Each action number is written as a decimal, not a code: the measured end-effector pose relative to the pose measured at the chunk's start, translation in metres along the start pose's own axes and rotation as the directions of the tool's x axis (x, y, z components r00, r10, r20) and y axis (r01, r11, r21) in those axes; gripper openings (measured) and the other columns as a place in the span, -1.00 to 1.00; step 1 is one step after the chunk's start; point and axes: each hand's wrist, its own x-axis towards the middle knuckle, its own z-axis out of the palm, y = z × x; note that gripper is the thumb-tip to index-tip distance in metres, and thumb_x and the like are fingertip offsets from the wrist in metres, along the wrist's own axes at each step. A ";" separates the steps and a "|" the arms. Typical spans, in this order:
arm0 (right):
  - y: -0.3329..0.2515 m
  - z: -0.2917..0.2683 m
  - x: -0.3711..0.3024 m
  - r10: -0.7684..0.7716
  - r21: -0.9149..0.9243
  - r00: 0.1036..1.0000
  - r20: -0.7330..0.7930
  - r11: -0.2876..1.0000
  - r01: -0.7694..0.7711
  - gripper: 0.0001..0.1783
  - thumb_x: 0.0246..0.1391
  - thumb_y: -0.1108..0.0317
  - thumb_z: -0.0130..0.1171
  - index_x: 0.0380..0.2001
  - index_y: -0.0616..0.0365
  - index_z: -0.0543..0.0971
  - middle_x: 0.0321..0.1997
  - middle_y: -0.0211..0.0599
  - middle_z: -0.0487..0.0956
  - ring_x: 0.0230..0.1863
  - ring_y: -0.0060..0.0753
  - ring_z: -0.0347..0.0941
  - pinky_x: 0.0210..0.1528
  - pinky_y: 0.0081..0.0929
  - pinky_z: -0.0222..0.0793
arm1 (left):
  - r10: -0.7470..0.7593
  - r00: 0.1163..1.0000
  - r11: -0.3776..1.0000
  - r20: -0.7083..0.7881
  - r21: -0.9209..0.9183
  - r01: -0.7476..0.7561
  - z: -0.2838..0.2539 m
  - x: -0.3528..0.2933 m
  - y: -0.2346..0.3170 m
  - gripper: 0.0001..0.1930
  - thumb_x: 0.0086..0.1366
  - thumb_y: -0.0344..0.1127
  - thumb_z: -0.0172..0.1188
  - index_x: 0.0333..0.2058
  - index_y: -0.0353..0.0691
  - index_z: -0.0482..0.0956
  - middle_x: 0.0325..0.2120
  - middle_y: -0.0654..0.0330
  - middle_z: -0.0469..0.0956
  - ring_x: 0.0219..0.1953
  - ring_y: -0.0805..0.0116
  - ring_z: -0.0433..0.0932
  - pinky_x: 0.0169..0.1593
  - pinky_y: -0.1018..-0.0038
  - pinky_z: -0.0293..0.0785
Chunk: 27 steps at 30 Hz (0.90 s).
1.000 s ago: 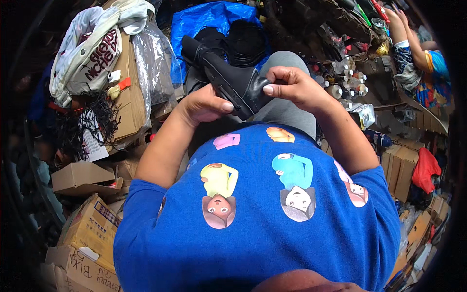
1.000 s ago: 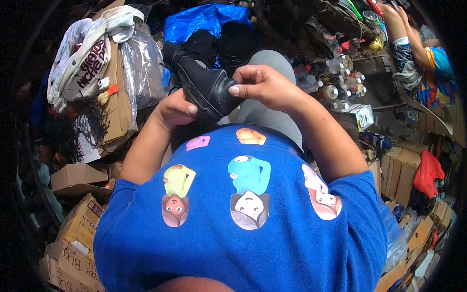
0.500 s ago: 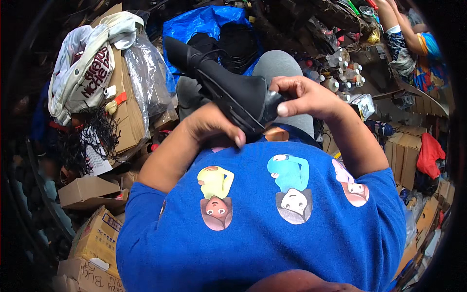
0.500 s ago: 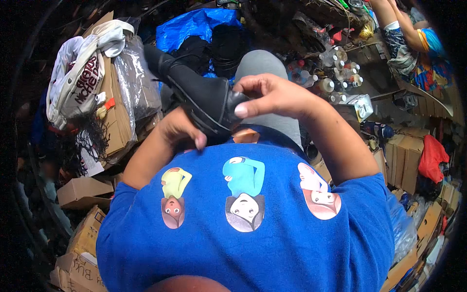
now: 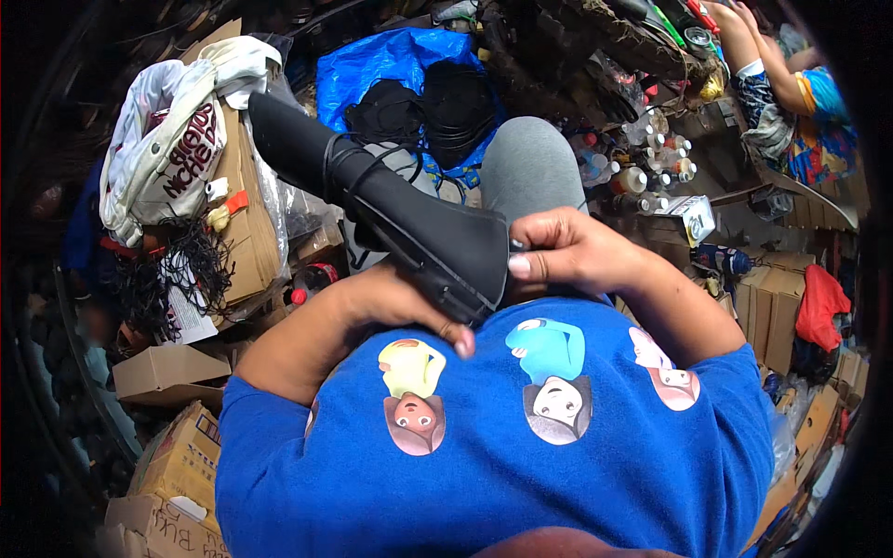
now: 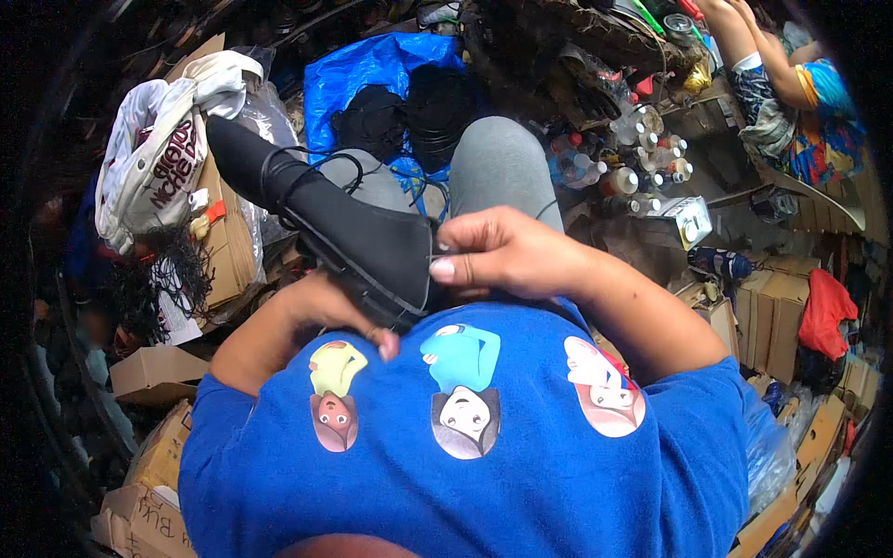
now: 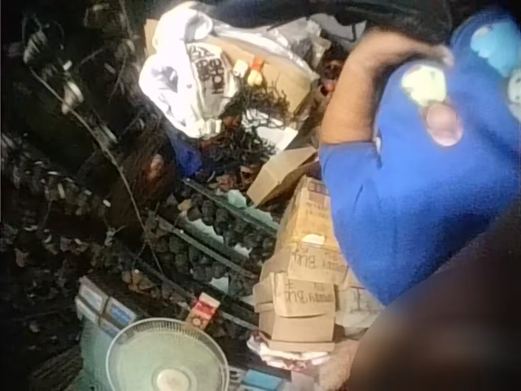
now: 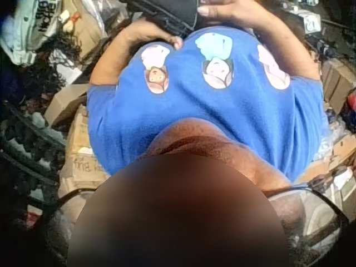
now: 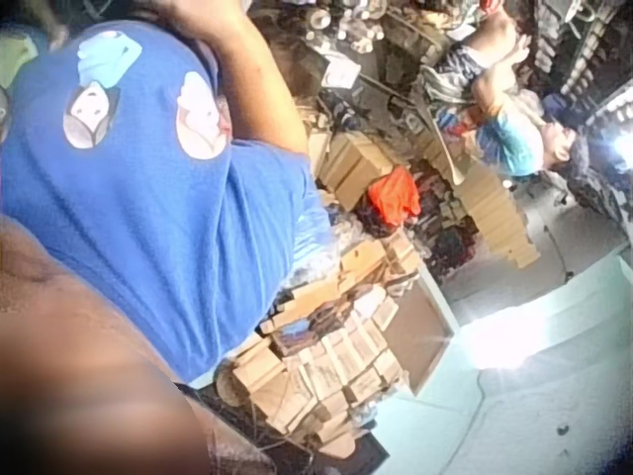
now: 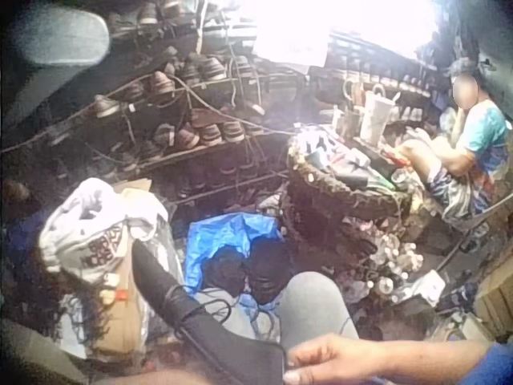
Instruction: Manually sewing or stitching leather components of a shoe.
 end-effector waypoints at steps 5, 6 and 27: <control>-0.009 0.015 -0.017 -0.307 -0.577 0.940 0.148 0.745 0.334 -0.55 0.12 0.15 0.24 -0.61 0.20 0.30 -0.60 -0.41 0.23 -0.45 -0.50 0.24 -0.41 -0.40 0.15 | 0.258 0.965 0.950 0.044 0.172 -0.261 0.020 -0.031 0.003 -0.26 -0.23 -0.15 0.61 -0.03 -0.24 0.50 -0.15 0.18 0.54 -0.09 0.38 0.48 0.03 0.39 0.41; -0.010 0.017 -0.019 -0.353 -0.642 0.914 0.198 0.658 0.393 -0.56 0.11 0.15 0.24 -0.62 0.18 0.30 -0.59 -0.33 0.24 -0.48 -0.39 0.26 -0.42 -0.36 0.16 | 0.266 0.962 0.934 0.066 0.230 -0.274 0.022 -0.033 0.002 -0.31 -0.19 -0.16 0.59 -0.05 -0.25 0.52 -0.16 0.17 0.55 -0.06 0.37 0.47 0.05 0.39 0.38; -0.043 0.003 -0.004 -0.651 -0.870 0.759 0.021 0.362 0.335 -0.76 -0.14 0.42 0.40 -0.41 0.22 0.54 -0.51 -0.26 0.46 -0.47 -0.38 0.41 -0.44 -0.44 0.28 | 0.288 0.883 0.758 -0.371 -0.475 -0.447 -0.001 0.001 0.033 -0.48 0.08 -0.30 0.35 0.02 -0.32 0.45 -0.12 0.07 0.53 -0.11 0.32 0.53 -0.04 0.41 0.48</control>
